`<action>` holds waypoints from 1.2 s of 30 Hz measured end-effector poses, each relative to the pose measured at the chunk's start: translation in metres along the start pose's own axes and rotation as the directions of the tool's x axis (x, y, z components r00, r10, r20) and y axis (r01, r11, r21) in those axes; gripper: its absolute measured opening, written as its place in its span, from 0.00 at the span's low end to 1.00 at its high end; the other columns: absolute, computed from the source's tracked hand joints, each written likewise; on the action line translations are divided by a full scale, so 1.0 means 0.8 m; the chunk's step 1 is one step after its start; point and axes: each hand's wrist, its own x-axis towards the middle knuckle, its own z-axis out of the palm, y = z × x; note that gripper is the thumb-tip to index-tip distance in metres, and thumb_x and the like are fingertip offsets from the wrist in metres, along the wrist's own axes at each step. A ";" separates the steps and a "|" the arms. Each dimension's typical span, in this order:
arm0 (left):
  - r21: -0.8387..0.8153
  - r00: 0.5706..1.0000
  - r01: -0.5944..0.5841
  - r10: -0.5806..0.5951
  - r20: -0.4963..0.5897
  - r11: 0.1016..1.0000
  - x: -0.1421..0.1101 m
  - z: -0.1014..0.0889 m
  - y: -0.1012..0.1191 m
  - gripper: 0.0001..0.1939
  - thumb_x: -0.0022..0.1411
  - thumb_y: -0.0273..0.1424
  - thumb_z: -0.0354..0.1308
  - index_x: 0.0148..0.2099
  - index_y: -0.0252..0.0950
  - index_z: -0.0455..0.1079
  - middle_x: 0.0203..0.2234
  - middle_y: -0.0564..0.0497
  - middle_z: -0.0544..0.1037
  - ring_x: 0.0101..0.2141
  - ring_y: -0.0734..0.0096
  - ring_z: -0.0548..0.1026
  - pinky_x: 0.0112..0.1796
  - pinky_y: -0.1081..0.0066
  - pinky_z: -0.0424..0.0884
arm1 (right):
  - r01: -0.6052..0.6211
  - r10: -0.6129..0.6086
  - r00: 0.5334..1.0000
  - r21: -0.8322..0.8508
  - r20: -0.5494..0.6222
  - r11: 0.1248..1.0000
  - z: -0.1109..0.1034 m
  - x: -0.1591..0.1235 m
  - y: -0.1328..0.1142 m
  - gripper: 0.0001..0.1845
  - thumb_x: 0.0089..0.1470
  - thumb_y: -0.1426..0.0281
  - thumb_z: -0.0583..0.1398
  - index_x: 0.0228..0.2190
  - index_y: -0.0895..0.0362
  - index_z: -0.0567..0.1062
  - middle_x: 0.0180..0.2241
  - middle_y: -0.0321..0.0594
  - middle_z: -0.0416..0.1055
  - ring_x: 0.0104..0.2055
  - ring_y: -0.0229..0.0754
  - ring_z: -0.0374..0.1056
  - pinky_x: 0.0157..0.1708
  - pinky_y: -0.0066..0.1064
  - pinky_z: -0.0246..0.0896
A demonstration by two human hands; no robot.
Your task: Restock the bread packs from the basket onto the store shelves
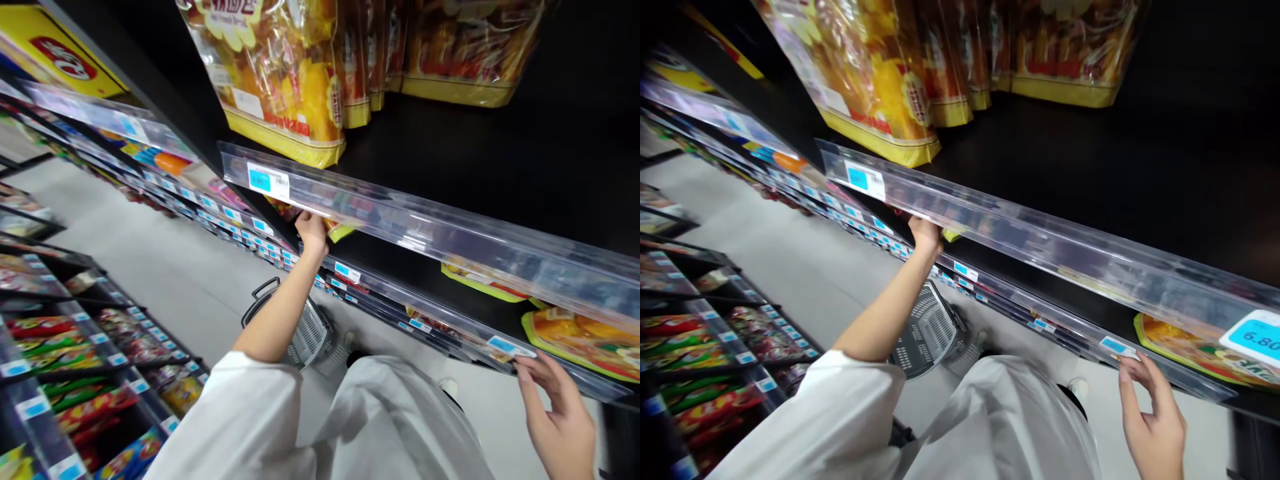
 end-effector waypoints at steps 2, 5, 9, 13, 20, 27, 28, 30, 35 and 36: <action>-0.062 0.984 0.152 -0.145 0.103 0.986 -0.023 -0.022 0.001 0.14 0.62 0.37 0.63 0.42 0.29 0.75 0.32 0.46 0.81 0.37 0.63 0.81 0.45 0.63 0.78 | 0.018 -0.019 1.000 0.086 0.008 0.996 0.006 0.007 -0.001 0.33 0.55 0.50 0.66 0.56 0.55 0.74 0.43 0.51 0.80 0.44 0.53 0.77 0.33 0.36 0.73; -0.107 0.848 0.464 -0.406 0.341 0.880 -0.071 -0.062 0.010 0.19 0.59 0.40 0.64 0.47 0.32 0.76 0.37 0.43 0.83 0.44 0.55 0.82 0.49 0.60 0.79 | 0.005 -0.033 0.992 0.226 0.119 0.974 0.020 0.021 -0.009 0.27 0.57 0.52 0.67 0.53 0.53 0.76 0.43 0.47 0.80 0.42 0.49 0.78 0.44 0.41 0.75; -0.040 0.711 0.654 -0.597 0.371 0.755 -0.137 -0.097 0.016 0.22 0.55 0.42 0.66 0.48 0.32 0.77 0.40 0.41 0.84 0.47 0.48 0.83 0.50 0.53 0.79 | -0.065 -0.113 0.917 0.422 0.382 0.904 0.045 0.034 -0.033 0.25 0.61 0.52 0.65 0.55 0.50 0.76 0.46 0.46 0.79 0.41 0.46 0.78 0.40 0.36 0.77; 0.042 0.694 0.645 -0.608 0.386 0.763 -0.185 -0.098 0.008 0.22 0.47 0.41 0.73 0.42 0.33 0.78 0.37 0.42 0.85 0.41 0.48 0.84 0.46 0.54 0.81 | -0.153 -0.170 0.839 0.524 0.517 0.838 0.069 0.037 -0.066 0.28 0.63 0.47 0.61 0.57 0.50 0.74 0.50 0.48 0.79 0.41 0.46 0.78 0.37 0.35 0.77; 0.240 0.678 0.438 -0.494 0.545 0.866 -0.225 -0.063 0.005 0.27 0.44 0.49 0.76 0.41 0.35 0.80 0.33 0.45 0.84 0.36 0.54 0.82 0.39 0.61 0.80 | -0.031 -0.113 0.885 0.301 0.451 0.953 0.065 0.025 -0.083 0.33 0.60 0.53 0.66 0.61 0.51 0.68 0.55 0.48 0.75 0.51 0.51 0.75 0.50 0.43 0.75; 0.318 0.580 0.099 -0.314 0.752 0.943 -0.242 -0.015 -0.006 0.26 0.50 0.49 0.73 0.45 0.36 0.81 0.39 0.44 0.82 0.42 0.56 0.80 0.44 0.66 0.76 | 0.043 -0.071 0.980 0.146 0.187 0.988 0.026 0.007 -0.029 0.33 0.62 0.55 0.64 0.63 0.52 0.67 0.61 0.50 0.70 0.57 0.53 0.71 0.56 0.48 0.71; 0.311 0.566 0.066 -0.293 0.770 0.948 -0.243 -0.005 -0.009 0.24 0.51 0.48 0.73 0.43 0.36 0.81 0.39 0.44 0.82 0.42 0.58 0.79 0.44 0.66 0.75 | 0.048 -0.069 0.985 0.132 0.155 0.990 0.021 0.008 -0.025 0.33 0.62 0.55 0.64 0.63 0.53 0.67 0.60 0.51 0.70 0.56 0.53 0.71 0.55 0.47 0.71; 0.305 0.538 0.049 -0.282 0.794 0.951 -0.244 0.016 -0.014 0.22 0.50 0.46 0.73 0.41 0.35 0.80 0.39 0.44 0.81 0.41 0.59 0.79 0.43 0.67 0.75 | 0.078 -0.085 0.994 0.090 0.074 0.993 0.011 0.014 -0.021 0.32 0.62 0.54 0.64 0.62 0.54 0.69 0.56 0.51 0.73 0.53 0.53 0.72 0.53 0.46 0.72; 0.284 0.490 0.106 -0.299 0.819 0.953 -0.240 0.068 -0.030 0.25 0.44 0.42 0.74 0.43 0.34 0.78 0.38 0.45 0.83 0.39 0.59 0.80 0.42 0.65 0.76 | 0.201 -0.210 0.973 -0.095 -0.092 0.975 0.000 0.042 -0.028 0.27 0.63 0.56 0.62 0.60 0.53 0.73 0.45 0.48 0.76 0.48 0.55 0.72 0.50 0.49 0.73; 0.280 0.500 0.093 -0.288 0.817 0.955 -0.239 0.077 -0.035 0.25 0.44 0.42 0.74 0.42 0.34 0.77 0.37 0.46 0.83 0.38 0.60 0.80 0.42 0.65 0.76 | 0.218 -0.232 0.966 -0.124 -0.113 0.968 0.001 0.048 -0.028 0.26 0.64 0.57 0.61 0.60 0.53 0.73 0.44 0.48 0.77 0.47 0.55 0.72 0.50 0.49 0.73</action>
